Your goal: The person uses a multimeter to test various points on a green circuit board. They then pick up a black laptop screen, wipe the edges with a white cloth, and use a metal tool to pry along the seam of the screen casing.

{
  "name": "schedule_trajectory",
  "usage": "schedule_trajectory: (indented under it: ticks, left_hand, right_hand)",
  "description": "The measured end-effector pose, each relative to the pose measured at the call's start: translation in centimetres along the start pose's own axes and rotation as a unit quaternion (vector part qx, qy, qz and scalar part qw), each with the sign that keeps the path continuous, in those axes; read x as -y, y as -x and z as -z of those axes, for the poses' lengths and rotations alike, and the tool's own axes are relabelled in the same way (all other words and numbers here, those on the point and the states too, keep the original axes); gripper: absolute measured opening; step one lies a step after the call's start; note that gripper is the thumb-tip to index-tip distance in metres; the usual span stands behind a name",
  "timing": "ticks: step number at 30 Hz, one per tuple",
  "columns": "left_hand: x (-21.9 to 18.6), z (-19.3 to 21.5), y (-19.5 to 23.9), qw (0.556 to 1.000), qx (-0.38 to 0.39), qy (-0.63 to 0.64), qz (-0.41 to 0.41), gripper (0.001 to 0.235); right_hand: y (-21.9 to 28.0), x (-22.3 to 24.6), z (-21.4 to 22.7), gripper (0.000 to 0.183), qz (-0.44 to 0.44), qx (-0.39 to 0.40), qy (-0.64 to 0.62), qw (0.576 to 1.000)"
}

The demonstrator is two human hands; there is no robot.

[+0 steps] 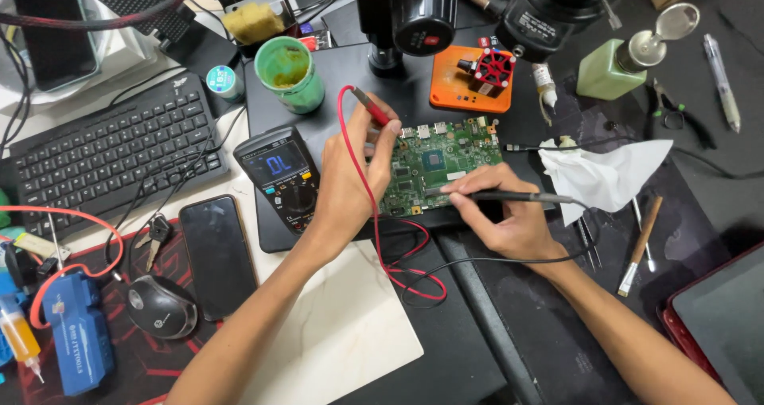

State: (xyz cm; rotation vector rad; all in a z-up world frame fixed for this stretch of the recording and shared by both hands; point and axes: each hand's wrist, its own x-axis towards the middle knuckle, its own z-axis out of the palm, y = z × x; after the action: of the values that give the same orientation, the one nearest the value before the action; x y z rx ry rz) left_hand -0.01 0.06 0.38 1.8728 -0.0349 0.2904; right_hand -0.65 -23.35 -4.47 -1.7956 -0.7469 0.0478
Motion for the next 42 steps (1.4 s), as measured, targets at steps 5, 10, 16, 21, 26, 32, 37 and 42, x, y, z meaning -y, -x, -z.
schedule_trajectory:
  ticks: [5, 10, 16, 21, 26, 32, 37, 42]
  left_hand:
    - [0.3, -0.4, 0.4, 0.999, 0.017, 0.027, -0.021, 0.011]
    - [0.4, -1.7, 1.0, 0.995, 0.044, 0.082, -0.037, 0.009]
    - [0.4, -2.6, 1.4, 0.995, 0.036, 0.075, -0.056, 0.012]
    - [1.1, -3.0, 1.4, 0.994, 0.027, 0.104, -0.021, 0.012]
    - [1.1, -2.9, 1.3, 0.992, 0.018, 0.122, -0.024, 0.012]
    - [1.0, -2.8, 1.4, 0.993, 0.016, 0.119, -0.011, 0.011]
    - [1.0, -2.7, 1.4, 0.994, 0.016, 0.109, -0.006, 0.011]
    - [1.0, -2.8, 1.4, 0.994, 0.017, 0.109, -0.011, 0.011]
  right_hand:
    - [0.3, -1.2, 1.2, 0.021, -0.004, -0.165, -0.088, 0.982]
    - [0.3, -1.7, 1.6, 0.023, -0.02, -0.301, -0.111, 0.947]
    - [0.7, 0.0, 0.5, 0.021, -0.043, -0.293, -0.125, 0.947]
    - [1.4, 0.5, -0.3, 0.021, -0.054, -0.278, -0.122, 0.951]
    - [1.6, 0.2, -0.5, 0.022, -0.074, -0.263, -0.106, 0.956]
    - [1.2, -0.8, 0.6, 0.021, -0.054, -0.253, -0.09, 0.962]
    - [1.5, -1.7, 0.6, 0.021, -0.049, -0.239, -0.097, 0.965]
    - [1.5, -1.8, 0.7, 0.019, -0.086, -0.215, -0.089, 0.969]
